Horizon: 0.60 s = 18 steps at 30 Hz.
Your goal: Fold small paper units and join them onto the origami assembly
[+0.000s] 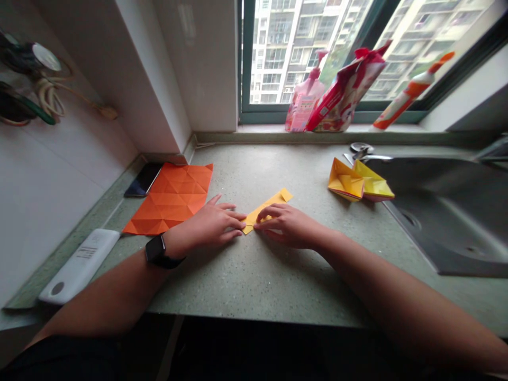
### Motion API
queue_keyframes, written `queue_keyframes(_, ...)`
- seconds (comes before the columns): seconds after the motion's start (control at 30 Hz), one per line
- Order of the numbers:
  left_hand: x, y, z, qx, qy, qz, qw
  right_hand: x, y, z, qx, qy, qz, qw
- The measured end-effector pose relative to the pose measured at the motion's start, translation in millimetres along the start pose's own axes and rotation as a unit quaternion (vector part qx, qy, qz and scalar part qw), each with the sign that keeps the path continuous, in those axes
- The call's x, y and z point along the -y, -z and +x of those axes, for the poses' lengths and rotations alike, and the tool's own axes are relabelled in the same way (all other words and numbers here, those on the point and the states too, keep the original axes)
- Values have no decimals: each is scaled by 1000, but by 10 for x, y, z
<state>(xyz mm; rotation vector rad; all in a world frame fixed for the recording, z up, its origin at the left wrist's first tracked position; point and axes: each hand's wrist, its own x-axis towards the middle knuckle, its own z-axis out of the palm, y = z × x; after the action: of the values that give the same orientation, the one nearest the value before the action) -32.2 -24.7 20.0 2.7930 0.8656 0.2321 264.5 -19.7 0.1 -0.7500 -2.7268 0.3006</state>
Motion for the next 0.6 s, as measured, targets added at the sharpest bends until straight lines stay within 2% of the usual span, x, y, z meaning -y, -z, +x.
queue_keyframes(0.3,35,127,-13,-19,13,41,999,-5,1,0,8,4,0,1000)
queue_keyframes(0.47,29,16,55,-89,76,56,992,4,-6,-10,11,4,-9,1000)
queue_keyframes(0.6,-32,-111,91,-95,105,54,988,53,-40,-11,15,8,-26,1000)
